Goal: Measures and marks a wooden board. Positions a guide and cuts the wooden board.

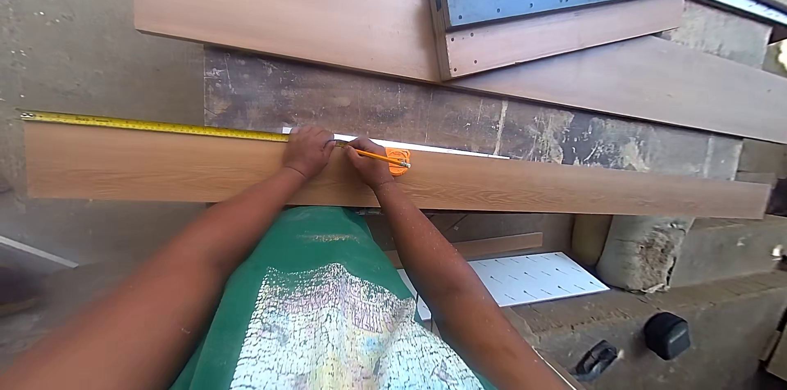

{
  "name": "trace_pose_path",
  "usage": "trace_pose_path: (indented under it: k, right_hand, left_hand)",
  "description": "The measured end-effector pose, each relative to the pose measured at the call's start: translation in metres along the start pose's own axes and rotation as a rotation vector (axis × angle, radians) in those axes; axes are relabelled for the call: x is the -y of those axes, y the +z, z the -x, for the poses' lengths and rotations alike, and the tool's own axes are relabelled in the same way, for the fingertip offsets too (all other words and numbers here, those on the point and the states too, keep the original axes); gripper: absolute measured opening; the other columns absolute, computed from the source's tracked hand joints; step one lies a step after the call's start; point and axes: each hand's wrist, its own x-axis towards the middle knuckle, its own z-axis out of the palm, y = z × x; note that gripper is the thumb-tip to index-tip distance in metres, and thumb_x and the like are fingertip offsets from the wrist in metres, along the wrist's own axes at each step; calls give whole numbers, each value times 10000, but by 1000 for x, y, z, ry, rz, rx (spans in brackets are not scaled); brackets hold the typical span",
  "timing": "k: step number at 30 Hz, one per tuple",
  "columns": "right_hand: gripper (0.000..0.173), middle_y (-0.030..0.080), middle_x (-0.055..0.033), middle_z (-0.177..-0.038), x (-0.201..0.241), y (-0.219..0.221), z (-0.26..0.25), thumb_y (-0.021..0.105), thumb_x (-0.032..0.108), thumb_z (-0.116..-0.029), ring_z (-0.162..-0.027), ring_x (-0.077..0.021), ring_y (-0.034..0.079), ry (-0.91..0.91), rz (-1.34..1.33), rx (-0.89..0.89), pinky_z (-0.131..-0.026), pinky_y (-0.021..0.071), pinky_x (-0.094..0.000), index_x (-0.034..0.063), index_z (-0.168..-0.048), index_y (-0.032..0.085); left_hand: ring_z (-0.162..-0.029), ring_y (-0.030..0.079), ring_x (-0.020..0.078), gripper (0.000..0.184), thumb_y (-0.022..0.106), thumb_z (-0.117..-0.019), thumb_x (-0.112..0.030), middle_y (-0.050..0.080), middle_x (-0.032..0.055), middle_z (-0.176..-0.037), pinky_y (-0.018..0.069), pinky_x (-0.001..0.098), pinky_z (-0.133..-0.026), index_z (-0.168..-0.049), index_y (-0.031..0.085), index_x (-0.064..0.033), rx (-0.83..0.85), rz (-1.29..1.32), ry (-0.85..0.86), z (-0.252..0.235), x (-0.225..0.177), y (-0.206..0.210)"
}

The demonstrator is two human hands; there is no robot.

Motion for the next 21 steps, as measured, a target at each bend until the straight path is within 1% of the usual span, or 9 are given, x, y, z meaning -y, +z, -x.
trace_pose_path:
  k: [2, 5, 7, 8, 10, 14, 17, 19, 21]
  right_hand:
    - [176, 716, -77, -830, 1, -1, -1, 610, 152, -986, -773, -141, 673, 7, -5, 20, -751, 546, -369, 29, -938, 725]
    - [183, 611, -35, -684, 7, -6, 2, 546, 119, -928, -624, -116, 573, 15, -81, 8, -610, 475, -343, 29, -816, 659]
    - [210, 660, -69, -706, 6, -7, 9, 525, 119, -952, -636, -146, 636, -91, -18, -126, -618, 534, -351, 10, -857, 677]
    - [218, 691, -103, -770, 4, -8, 13, 533, 124, -973, -706, -193, 672, -160, 95, -207, -672, 551, -384, 1, -908, 701]
    - [258, 747, -166, -1030, -5, -12, 20, 566, 177, -1009, -988, -317, 721, -235, 384, -276, -897, 569, -497, 19, -1078, 758]
    - [306, 704, -138, -1187, -22, -17, 30, 563, 338, -1043, -1190, -361, 632, -86, 713, -242, -1067, 388, -653, 136, -1191, 737]
    - [280, 683, -122, -1267, -21, -20, 42, 523, 184, -1043, -1281, -389, 574, 35, 707, -191, -1014, 377, -715, 180, -1244, 718]
    - [302, 677, -131, -1276, -20, -22, 55, 528, 111, -1028, -1287, -395, 563, 68, 677, -153, -939, 458, -651, 192, -1244, 722]
    - [287, 671, -142, -1290, -16, -21, 73, 547, 114, -1032, -1296, -404, 556, 86, 651, -106, -923, 477, -637, 186, -1241, 730]
  left_hand:
    - [-1205, 631, 331, 312, 492, -1066, -283, 715, 125, -1205, 438, 569, -1007, -1144, 728, -94, 1, 2, 2, 0, 0, 0]
    - [-1218, 624, 327, 319, 485, -1070, -288, 714, 121, -1211, 435, 566, -1016, -1157, 726, -99, 10, 3, -3, 0, 0, 1]
    - [-1231, 618, 316, 325, 471, -1074, -298, 708, 112, -1227, 431, 560, -1023, -1163, 722, -110, 20, -5, -12, -1, 1, 1]
    - [-1233, 617, 315, 327, 469, -1075, -296, 707, 113, -1232, 430, 559, -1026, -1165, 720, -109, 25, -7, -12, -1, 1, 1]
    - [-1220, 624, 316, 326, 469, -1074, -293, 705, 120, -1230, 430, 552, -1033, -1163, 715, -98, 27, -9, -3, 0, 0, 0]
    - [-1211, 617, 354, 310, 528, -1055, -316, 694, 154, -1198, 426, 568, -1042, -1122, 710, -74, -31, 0, 27, 4, 1, 1]
    - [-1211, 609, 390, 303, 567, -1039, -318, 690, 183, -1172, 418, 592, -1052, -1087, 720, -61, -126, 2, 60, 17, 6, 4]
    - [-1176, 622, 404, 284, 579, -1031, -295, 695, 193, -1137, 417, 598, -1048, -1055, 722, -51, -176, -13, 116, 31, 11, 7]
    - [-1176, 620, 415, 266, 585, -1021, -280, 698, 193, -1120, 394, 621, -1062, -1029, 720, -52, -198, -24, 160, 51, 11, 12]
